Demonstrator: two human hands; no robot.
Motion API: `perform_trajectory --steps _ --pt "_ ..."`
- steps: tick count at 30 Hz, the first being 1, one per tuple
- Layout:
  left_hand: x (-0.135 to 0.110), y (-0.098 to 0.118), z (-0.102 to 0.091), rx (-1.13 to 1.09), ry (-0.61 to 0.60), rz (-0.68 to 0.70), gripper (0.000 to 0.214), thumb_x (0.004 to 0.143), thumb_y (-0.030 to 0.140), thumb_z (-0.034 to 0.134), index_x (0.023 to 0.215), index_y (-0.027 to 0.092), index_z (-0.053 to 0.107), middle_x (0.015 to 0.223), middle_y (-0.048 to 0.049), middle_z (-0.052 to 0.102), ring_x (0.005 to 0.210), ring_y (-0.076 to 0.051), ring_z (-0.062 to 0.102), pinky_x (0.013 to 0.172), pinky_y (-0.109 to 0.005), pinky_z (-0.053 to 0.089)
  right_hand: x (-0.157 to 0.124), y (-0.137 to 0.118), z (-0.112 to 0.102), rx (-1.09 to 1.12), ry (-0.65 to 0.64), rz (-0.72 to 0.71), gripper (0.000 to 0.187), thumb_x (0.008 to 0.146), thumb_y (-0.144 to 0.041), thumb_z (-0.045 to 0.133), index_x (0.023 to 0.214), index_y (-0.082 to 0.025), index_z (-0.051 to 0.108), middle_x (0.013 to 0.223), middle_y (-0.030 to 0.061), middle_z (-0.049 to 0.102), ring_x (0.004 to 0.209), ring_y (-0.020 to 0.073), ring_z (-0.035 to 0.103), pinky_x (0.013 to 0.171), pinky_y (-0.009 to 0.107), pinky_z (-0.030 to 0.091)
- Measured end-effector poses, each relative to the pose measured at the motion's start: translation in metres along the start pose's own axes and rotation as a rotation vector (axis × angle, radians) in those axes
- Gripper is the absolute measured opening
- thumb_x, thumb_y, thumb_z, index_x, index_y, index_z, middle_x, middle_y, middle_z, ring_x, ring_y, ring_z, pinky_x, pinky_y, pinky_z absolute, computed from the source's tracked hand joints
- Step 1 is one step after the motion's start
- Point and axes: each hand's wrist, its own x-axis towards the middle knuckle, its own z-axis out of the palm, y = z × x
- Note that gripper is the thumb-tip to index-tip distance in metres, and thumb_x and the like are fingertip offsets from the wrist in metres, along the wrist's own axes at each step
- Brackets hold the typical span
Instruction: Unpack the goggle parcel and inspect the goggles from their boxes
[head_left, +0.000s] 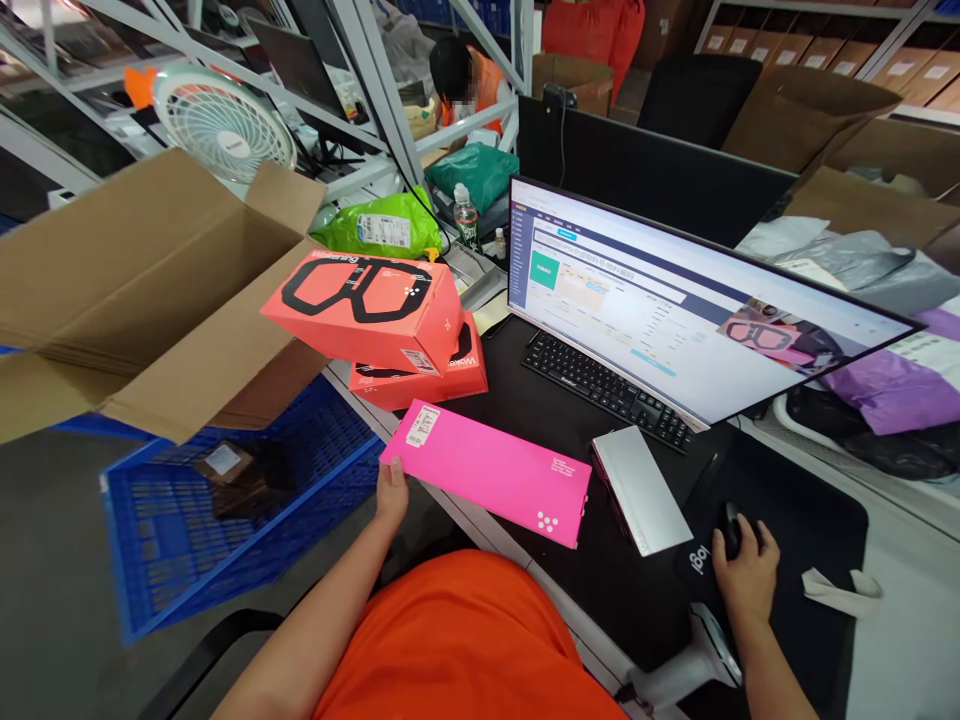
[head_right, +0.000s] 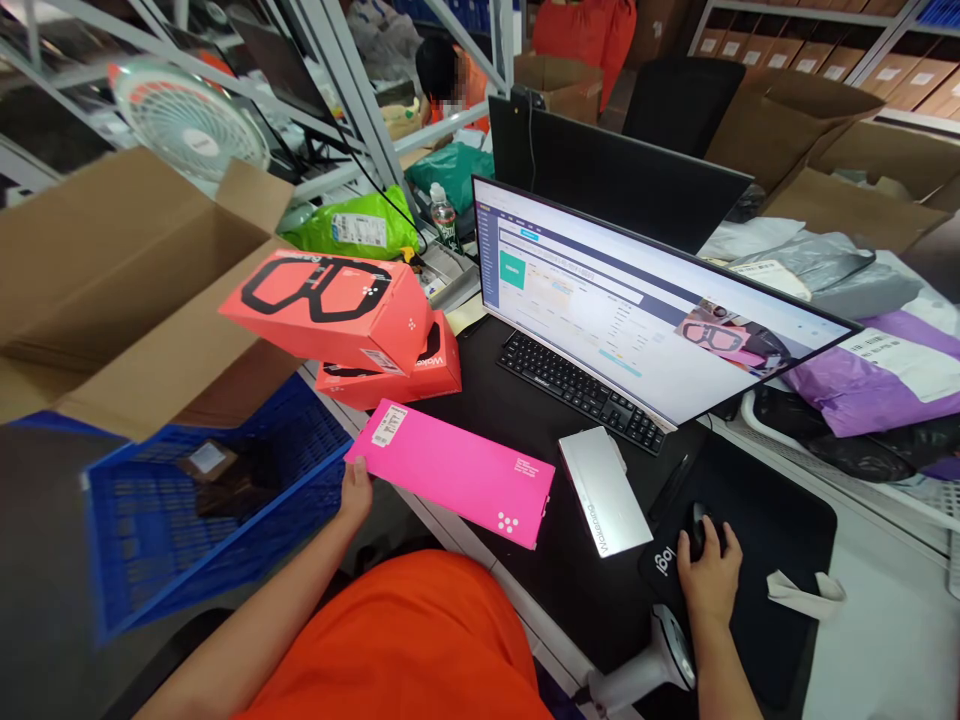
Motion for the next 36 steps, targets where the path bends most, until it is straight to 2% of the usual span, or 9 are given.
perform_trajectory --steps 7,14,19,27,36 --pt "0.002 -0.011 -0.001 0.012 -0.001 0.009 0.071 0.093 0.071 0.041 0.128 0.013 0.058 0.129 -0.0187 0.063 0.133 -0.033 0.053 0.120 -0.049 0.033 0.002 0.002 0.001 0.043 -0.029 0.017 0.077 0.089 -0.068 0.048 0.134 -0.007 0.061 0.153 0.0268 0.037 0.141 0.0443 0.038 0.110 0.061 0.038" --pt "0.002 -0.012 0.000 0.003 -0.005 0.033 0.073 0.092 0.074 0.039 0.128 0.013 0.059 0.129 -0.0183 0.064 0.129 -0.033 0.056 0.118 -0.048 0.036 0.002 0.003 0.002 0.058 -0.042 -0.013 0.073 0.087 -0.055 0.051 0.139 -0.004 0.054 0.155 0.0277 0.032 0.144 0.0436 0.033 0.115 0.061 0.033" --pt "0.003 -0.010 -0.001 0.006 -0.013 0.045 0.078 0.090 0.077 0.038 0.129 0.013 0.059 0.131 -0.0193 0.063 0.131 -0.034 0.054 0.119 -0.050 0.034 0.000 0.007 0.005 0.035 -0.046 -0.020 0.068 0.088 -0.053 0.050 0.137 -0.006 0.057 0.154 0.0268 0.035 0.143 0.0433 0.034 0.113 0.060 0.035" --pt "0.001 -0.002 -0.001 -0.009 -0.028 0.066 0.074 0.093 0.072 0.038 0.134 0.014 0.057 0.137 -0.0176 0.061 0.136 -0.032 0.051 0.121 -0.049 0.032 -0.001 0.009 0.006 0.014 -0.051 -0.007 0.067 0.088 -0.054 0.051 0.137 -0.008 0.058 0.154 0.0255 0.037 0.141 0.0444 0.037 0.110 0.062 0.038" --pt "0.000 -0.005 0.000 -0.001 0.001 0.048 0.068 0.095 0.069 0.039 0.131 0.015 0.058 0.133 -0.0173 0.062 0.137 -0.034 0.050 0.122 -0.052 0.030 0.001 0.002 0.004 0.021 -0.042 -0.015 0.071 0.090 -0.056 0.048 0.138 -0.004 0.057 0.155 0.0284 0.035 0.143 0.0447 0.035 0.113 0.063 0.035"
